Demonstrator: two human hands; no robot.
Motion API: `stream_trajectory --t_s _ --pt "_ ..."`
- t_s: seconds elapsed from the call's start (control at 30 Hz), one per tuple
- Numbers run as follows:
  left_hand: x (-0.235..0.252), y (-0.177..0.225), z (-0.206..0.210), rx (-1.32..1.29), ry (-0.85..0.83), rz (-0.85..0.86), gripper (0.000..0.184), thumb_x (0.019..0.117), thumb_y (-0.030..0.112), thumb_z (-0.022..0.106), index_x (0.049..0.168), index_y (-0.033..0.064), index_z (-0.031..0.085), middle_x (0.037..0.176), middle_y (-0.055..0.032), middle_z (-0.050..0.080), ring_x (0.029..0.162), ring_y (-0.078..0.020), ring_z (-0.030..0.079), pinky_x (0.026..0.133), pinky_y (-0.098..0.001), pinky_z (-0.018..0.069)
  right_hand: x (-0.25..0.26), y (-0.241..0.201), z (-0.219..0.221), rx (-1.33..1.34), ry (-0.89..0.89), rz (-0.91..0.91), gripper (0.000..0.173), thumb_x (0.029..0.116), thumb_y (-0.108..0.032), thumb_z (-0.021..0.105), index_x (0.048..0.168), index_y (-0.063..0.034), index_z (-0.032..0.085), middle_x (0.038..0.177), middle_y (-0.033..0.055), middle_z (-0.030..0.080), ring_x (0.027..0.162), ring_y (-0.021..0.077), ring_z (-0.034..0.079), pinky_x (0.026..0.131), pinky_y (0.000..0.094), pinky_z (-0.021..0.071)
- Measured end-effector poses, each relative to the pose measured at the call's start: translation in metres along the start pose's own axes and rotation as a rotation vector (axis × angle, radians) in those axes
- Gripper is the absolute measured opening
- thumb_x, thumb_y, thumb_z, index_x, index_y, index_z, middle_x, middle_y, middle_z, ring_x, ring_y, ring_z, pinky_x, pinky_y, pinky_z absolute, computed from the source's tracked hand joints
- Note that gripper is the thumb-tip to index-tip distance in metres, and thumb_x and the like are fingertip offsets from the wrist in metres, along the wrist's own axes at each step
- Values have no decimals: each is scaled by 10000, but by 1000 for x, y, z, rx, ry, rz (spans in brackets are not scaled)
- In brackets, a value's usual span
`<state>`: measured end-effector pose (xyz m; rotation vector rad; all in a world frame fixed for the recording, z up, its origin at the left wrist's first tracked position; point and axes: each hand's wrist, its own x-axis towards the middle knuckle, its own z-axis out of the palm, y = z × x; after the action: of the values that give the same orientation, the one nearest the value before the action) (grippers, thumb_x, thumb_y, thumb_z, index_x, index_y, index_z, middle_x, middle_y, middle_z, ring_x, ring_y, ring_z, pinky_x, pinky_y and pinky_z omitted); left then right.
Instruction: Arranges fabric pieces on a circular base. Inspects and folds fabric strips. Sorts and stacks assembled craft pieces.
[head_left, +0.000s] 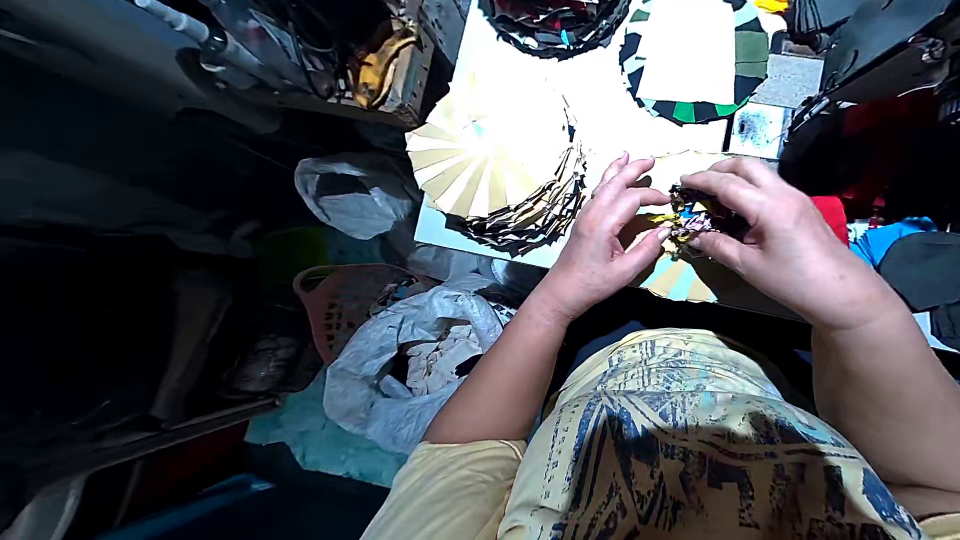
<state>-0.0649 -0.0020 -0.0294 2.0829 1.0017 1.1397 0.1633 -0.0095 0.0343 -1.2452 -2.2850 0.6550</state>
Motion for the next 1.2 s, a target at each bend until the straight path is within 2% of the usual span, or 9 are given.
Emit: stream_trajectory --t_s 0.07,0.17,0.3,0.57,0.7,0.8,0.9,1.03,1.2 --pt "1 4 0 25 -47 -13 270 957 240 690 1157 64 731 1509 -202 515 1502 -397 343 1225 -524 329 -6 1 -9 35 49 10 419 934 -133 722 1342 -65 652 1265 147 613 1052 205 650 872 336 580" --pt "0 10 -1 78 -107 -48 285 954 278 700 1168 91 731 1543 -165 485 1526 -378 296 1231 -541 301 -13 7 -10 44 130 30 233 947 -108 714 1167 -32 725 1110 135 640 962 166 658 834 274 576" --pt "3 11 1 96 -120 -44 315 953 318 708 1184 104 725 1547 -158 484 1525 -369 305 1228 -554 297 -14 8 5 40 157 1 156 940 -47 697 1081 -4 746 1031 140 644 931 180 661 818 281 586" --pt "2 10 3 127 -81 -41 103 961 120 620 933 70 706 1517 -176 520 1508 -376 344 1221 -548 311 -10 13 4 -7 174 -78 124 948 -17 681 1042 11 756 1022 154 661 914 192 659 815 283 565" --pt "1 15 1 124 -61 -82 82 938 115 639 955 66 703 1524 -185 501 1517 -390 314 1231 -549 288 -13 18 3 -9 202 -41 121 949 -20 676 1034 15 754 1007 149 654 911 186 650 805 272 557" --pt "2 15 2 128 -59 -88 217 890 149 652 1082 65 706 1546 -177 476 1524 -379 301 1240 -563 257 -17 17 5 -32 176 -33 117 945 -31 683 1030 3 757 1021 153 662 927 220 660 826 331 564" --pt "2 16 0 104 -86 -61 310 865 233 624 1128 83 687 1580 -170 437 1545 -372 262 1241 -621 197 -19 15 4 -46 199 -48 130 950 -45 682 1042 -3 763 1022 155 656 942 236 645 833 349 546" --pt "2 15 -1 66 -83 -44 259 921 283 640 1088 95 700 1575 -169 444 1547 -373 257 1235 -654 179 -16 12 11 -26 189 -110 116 948 -59 677 1006 -5 763 997 153 648 915 249 636 790 378 541" --pt "3 13 4 137 -57 -58 116 959 156 628 965 69 705 1522 -166 519 1516 -365 339 1233 -625 242 -8 8 20 -77 175 -173 134 946 -29 658 1014 -18 773 969 154 657 904 278 641 770 406 532"
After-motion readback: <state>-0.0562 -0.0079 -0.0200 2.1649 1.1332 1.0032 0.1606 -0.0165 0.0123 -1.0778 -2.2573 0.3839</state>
